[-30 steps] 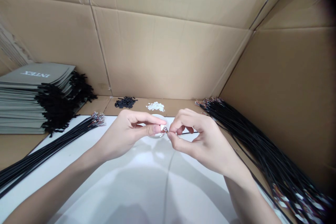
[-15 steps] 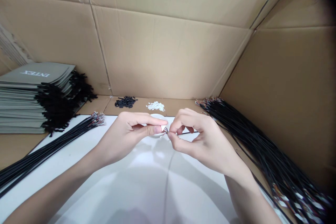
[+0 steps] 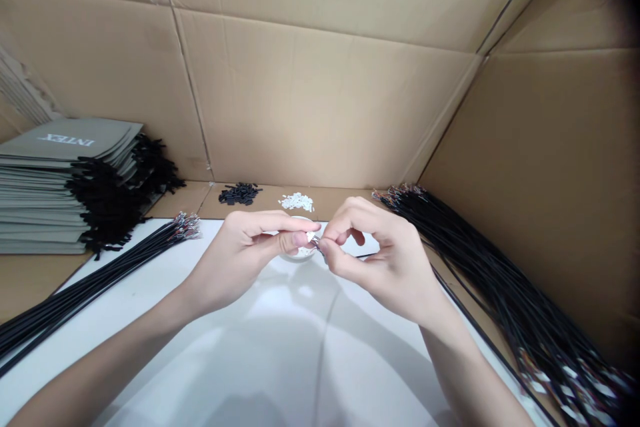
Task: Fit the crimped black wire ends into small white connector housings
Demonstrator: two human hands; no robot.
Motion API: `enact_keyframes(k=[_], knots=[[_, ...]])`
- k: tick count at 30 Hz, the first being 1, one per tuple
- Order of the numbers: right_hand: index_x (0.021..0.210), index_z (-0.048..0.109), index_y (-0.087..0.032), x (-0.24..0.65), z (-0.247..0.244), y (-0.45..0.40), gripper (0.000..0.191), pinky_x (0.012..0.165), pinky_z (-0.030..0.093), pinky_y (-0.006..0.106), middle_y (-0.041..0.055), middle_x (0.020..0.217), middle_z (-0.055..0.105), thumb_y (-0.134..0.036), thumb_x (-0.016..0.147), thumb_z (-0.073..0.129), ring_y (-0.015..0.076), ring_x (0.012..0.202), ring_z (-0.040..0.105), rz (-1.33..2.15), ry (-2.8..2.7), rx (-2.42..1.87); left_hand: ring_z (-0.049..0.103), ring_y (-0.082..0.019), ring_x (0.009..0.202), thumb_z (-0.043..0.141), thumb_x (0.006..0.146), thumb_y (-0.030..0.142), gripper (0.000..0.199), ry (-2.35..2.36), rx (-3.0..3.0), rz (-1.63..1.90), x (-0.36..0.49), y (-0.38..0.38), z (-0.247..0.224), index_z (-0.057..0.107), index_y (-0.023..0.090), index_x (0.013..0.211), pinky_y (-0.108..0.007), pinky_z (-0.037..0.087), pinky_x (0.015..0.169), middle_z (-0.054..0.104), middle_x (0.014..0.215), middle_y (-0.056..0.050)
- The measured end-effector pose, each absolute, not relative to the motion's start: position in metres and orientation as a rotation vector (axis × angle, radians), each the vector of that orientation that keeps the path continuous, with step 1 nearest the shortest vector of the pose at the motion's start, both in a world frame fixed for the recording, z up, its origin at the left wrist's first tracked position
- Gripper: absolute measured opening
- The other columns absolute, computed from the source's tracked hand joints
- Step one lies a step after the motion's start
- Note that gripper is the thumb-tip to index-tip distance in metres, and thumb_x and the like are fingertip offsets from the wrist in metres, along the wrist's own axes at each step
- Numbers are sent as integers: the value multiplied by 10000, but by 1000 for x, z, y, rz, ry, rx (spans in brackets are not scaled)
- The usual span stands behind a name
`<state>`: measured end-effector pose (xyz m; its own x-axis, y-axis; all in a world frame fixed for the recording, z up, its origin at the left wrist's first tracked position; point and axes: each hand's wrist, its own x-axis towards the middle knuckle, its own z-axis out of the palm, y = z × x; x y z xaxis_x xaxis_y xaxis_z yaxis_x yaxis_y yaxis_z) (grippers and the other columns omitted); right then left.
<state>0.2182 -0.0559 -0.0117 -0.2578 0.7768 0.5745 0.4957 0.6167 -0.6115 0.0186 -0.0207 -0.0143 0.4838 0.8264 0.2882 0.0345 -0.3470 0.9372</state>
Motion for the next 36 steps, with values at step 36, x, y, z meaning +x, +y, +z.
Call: enact_keyframes(k=[36], knots=[[903, 567, -181, 213, -34, -40, 186, 657, 387, 333, 48, 807, 632, 5, 897, 555, 178, 726, 496, -354, -2031, -691, 712, -96, 724, 740, 845, 153, 113, 675, 1720, 1079, 18, -19, -19, 817, 229, 813, -92, 563, 657, 745, 711, 30]])
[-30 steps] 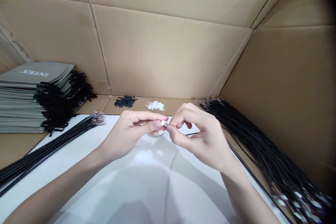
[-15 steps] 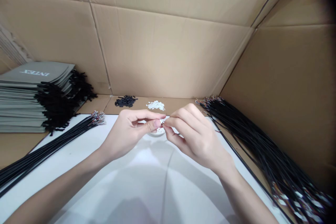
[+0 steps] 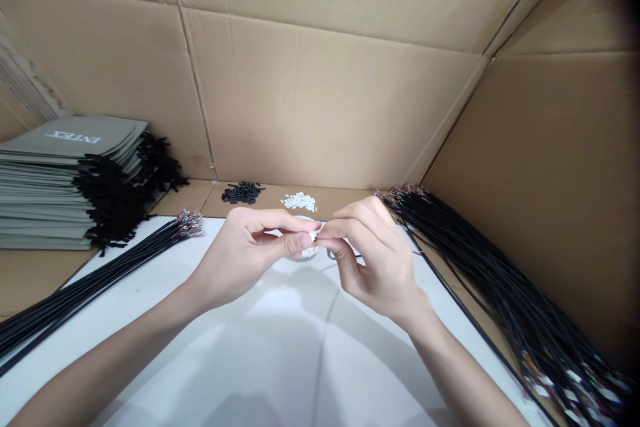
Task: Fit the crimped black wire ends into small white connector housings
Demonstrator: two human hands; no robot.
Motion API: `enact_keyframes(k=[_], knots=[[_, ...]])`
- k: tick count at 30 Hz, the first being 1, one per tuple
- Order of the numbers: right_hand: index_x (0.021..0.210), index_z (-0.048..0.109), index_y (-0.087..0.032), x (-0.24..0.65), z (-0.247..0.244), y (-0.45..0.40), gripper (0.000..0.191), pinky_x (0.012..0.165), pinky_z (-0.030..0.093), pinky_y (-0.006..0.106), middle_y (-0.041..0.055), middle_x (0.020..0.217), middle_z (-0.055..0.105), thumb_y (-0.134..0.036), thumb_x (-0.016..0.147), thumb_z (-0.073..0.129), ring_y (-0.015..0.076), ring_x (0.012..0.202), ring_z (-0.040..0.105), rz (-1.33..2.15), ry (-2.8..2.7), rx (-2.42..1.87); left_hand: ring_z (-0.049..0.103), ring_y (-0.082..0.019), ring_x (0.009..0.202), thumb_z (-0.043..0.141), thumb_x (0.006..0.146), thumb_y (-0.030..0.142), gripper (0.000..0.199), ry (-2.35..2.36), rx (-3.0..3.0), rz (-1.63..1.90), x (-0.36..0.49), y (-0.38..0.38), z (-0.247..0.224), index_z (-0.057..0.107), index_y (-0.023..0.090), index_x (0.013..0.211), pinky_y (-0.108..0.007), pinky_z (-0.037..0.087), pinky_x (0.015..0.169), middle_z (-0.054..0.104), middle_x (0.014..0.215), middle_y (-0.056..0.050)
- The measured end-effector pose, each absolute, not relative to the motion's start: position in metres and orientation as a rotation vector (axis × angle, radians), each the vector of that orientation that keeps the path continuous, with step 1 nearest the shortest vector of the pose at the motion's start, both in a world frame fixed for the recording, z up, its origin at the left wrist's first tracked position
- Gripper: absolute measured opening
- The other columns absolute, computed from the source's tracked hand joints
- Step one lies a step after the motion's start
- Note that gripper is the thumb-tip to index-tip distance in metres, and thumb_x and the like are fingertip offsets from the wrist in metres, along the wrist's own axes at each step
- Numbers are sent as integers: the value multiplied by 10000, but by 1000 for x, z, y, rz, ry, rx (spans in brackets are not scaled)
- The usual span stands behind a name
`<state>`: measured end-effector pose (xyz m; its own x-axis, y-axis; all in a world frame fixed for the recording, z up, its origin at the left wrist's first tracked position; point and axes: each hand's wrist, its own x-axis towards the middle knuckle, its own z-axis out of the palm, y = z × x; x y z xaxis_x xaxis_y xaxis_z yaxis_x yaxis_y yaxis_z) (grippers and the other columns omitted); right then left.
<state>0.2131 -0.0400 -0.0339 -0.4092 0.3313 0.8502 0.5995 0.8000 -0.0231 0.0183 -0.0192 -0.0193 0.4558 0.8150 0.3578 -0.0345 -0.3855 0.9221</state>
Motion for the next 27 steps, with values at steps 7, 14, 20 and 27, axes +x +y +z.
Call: enact_keyframes(k=[7, 14, 20, 27], knots=[[912, 560, -190, 206, -39, -45, 224, 645, 371, 332, 50, 803, 630, 31, 886, 535, 184, 708, 466, -458, -1996, -745, 705, -95, 755, 739, 859, 188, 103, 709, 1705, 1097, 20, -23, -22, 818, 242, 822, -101, 558, 681, 776, 823, 21], [882, 634, -206, 212, -29, -40, 93, 733, 436, 289, -2, 828, 645, -141, 949, 629, 138, 789, 569, 237, -1847, -842, 713, -117, 780, 780, 836, 252, 95, 708, 1577, 1103, 22, -11, -25, 821, 246, 922, -129, 561, 686, 783, 828, 1], [877, 703, -201, 220, -28, -33, 223, 623, 379, 271, 6, 837, 653, -382, 967, 612, 131, 743, 547, 1010, -1790, -912, 735, -147, 795, 744, 871, 301, 149, 772, 1637, 1154, 19, -4, -25, 797, 228, 990, -185, 595, 698, 792, 862, -16], [791, 700, -175, 218, -33, -27, 247, 696, 403, 293, 16, 780, 646, -392, 909, 688, 149, 755, 545, 1087, -1637, -855, 715, -173, 919, 699, 897, 223, 163, 712, 2312, 1574, 8, -4, -23, 728, 236, 1057, -270, 600, 799, 753, 1045, -36]])
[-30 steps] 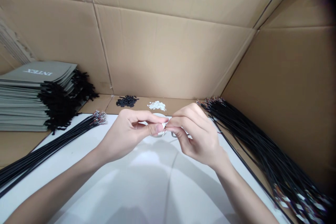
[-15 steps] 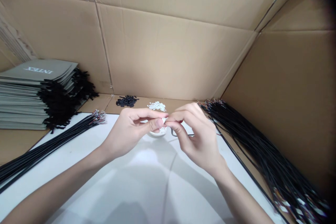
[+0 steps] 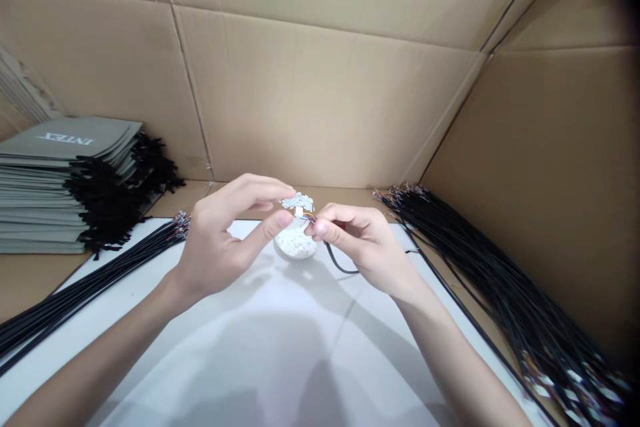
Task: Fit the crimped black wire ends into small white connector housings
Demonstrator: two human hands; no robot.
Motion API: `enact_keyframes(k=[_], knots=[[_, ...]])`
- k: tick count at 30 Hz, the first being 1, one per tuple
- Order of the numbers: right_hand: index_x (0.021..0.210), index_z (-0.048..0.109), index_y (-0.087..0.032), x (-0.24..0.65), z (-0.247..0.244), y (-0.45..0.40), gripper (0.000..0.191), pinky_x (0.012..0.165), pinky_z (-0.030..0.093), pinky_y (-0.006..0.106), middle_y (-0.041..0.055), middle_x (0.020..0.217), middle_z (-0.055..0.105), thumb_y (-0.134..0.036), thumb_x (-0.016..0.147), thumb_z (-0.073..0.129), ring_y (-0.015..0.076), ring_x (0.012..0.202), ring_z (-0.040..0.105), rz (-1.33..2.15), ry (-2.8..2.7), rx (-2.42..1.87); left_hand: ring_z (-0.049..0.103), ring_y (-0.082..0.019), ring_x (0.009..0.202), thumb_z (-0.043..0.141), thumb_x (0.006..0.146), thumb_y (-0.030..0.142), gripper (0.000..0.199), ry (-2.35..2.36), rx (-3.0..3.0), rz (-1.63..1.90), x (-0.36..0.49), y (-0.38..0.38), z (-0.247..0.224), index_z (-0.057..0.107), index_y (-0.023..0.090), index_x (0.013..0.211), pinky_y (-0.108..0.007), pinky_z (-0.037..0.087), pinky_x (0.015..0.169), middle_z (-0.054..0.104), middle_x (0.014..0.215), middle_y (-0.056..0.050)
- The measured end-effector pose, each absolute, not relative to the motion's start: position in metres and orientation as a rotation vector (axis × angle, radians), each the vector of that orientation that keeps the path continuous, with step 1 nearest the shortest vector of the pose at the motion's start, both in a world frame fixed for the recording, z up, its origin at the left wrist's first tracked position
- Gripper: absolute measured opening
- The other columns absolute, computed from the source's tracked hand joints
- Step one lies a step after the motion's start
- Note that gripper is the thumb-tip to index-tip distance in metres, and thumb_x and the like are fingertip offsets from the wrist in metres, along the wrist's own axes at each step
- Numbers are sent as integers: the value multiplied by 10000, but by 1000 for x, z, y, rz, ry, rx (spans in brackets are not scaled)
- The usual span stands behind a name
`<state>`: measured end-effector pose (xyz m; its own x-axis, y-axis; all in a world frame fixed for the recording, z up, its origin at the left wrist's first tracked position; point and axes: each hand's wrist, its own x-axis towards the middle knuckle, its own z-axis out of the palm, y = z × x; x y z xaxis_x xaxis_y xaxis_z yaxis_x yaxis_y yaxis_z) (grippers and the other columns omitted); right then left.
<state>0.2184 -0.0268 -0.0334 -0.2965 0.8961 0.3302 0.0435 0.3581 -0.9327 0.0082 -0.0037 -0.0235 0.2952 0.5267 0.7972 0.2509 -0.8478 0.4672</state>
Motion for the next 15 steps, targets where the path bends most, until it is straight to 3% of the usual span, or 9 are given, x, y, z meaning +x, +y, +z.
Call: enact_keyframes(k=[8, 15], knots=[[741, 673, -171, 213, -33, -29, 294, 572, 304, 272, -19, 677, 542, -424, 888, 702, 102, 599, 386, 1039, -1648, -877, 694, -193, 952, 718, 838, 75, 193, 581, 2865, 1723, 4, -3, -22, 697, 233, 946, -317, 566, 829, 747, 1080, -43], [750, 696, -183, 214, -37, -24, 262, 604, 333, 280, -4, 689, 554, -415, 863, 732, 129, 665, 447, 1164, -1541, -835, 696, -179, 940, 700, 865, 84, 162, 559, 2704, 1769, 9, -2, -25, 684, 218, 955, -306, 551, 847, 748, 1018, -28]])
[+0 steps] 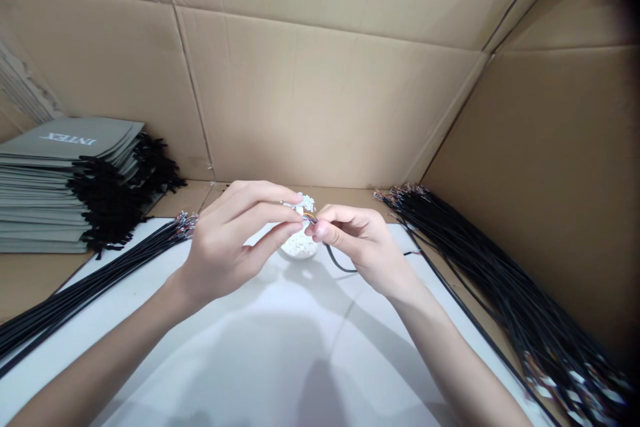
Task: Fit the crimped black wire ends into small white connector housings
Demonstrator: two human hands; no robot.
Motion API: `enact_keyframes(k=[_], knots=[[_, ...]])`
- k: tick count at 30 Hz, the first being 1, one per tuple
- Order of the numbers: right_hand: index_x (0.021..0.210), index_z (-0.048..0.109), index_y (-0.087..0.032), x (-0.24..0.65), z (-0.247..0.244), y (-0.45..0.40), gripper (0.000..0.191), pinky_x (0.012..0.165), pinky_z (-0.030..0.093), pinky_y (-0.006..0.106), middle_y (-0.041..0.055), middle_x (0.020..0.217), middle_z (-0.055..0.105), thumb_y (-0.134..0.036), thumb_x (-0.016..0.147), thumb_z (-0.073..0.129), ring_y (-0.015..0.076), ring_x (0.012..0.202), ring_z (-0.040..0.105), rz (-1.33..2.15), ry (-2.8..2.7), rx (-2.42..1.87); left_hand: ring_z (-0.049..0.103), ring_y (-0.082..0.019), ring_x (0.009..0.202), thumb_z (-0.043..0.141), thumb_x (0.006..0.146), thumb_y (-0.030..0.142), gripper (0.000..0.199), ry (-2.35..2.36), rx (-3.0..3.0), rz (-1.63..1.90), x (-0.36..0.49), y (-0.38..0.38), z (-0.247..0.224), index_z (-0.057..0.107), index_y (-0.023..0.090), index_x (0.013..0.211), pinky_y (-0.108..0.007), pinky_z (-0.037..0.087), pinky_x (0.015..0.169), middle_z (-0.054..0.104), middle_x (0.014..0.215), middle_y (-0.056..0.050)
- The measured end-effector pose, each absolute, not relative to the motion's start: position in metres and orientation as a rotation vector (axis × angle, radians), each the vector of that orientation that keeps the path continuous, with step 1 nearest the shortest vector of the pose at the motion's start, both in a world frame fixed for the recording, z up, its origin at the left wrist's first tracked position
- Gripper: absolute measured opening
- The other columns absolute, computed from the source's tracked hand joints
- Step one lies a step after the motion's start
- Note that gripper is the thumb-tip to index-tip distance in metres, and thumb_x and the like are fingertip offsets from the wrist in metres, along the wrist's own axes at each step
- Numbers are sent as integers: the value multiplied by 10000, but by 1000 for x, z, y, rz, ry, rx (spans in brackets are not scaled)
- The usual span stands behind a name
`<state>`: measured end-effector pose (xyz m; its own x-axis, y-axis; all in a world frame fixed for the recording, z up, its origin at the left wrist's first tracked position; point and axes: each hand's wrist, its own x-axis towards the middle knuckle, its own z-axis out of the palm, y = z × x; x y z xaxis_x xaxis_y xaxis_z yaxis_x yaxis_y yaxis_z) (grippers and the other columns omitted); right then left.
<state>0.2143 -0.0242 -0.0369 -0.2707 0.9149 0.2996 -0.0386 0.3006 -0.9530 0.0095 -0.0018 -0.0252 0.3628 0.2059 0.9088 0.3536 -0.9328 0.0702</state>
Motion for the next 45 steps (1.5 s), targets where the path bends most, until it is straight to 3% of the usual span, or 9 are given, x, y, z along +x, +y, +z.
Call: enact_keyframes(k=[6, 14, 22, 29, 35, 45], knots=[[768, 731, -188, 214, -37, -25, 277, 647, 382, 283, 16, 737, 627, -446, 871, 719, 142, 715, 514, 1187, -1506, -851, 695, -182, 982, 638, 938, 199, 183, -762, -2876, -1960, 8, 1, -29, 692, 238, 1109, -304, 577, 882, 742, 1066, -41], [794, 742, -191, 215, -39, -26, 260, 682, 421, 271, 14, 750, 632, -408, 919, 674, 132, 736, 547, 1211, -1527, -830, 729, -182, 888, 710, 879, 136, 135, -638, -2843, -1854, 8, 6, -26, 770, 241, 939, -297, 596, 825, 783, 958, -26], [795, 751, -183, 213, -37, -26, 263, 678, 434, 276, 18, 743, 635, -414, 904, 686, 133, 722, 544, 1233, -1509, -840, 736, -161, 860, 732, 854, 97, 196, -522, -2744, -1758, 5, 8, -24, 762, 255, 967, -265, 598, 783, 787, 960, -14], [773, 731, -177, 211, -37, -26, 278, 665, 416, 279, 10, 710, 623, -430, 883, 700, 134, 699, 532, 1258, -1522, -825, 741, -155, 755, 757, 848, 182, 104, -395, -2602, -1566, 3, 7, -17, 746, 273, 898, -251, 596, 696, 796, 884, -1], [748, 705, -178, 209, -42, -25, 282, 641, 385, 281, 9, 701, 607, -425, 884, 698, 136, 687, 499, 1254, -1527, -815, 749, -161, 794, 789, 821, 180, 129, -414, -2630, -1548, 3, 4, -17, 727, 248, 912, -250, 602, 724, 796, 891, -20], [720, 687, -176, 209, -39, -26, 322, 601, 336, 288, 15, 685, 591, -462, 865, 704, 143, 676, 464, 1229, -1524, -858, 760, -185, 798, 730, 866, 184, 160, -586, -2748, -1616, 2, 3, -27, 747, 330, 929, -307, 621, 741, 802, 901, 45]])
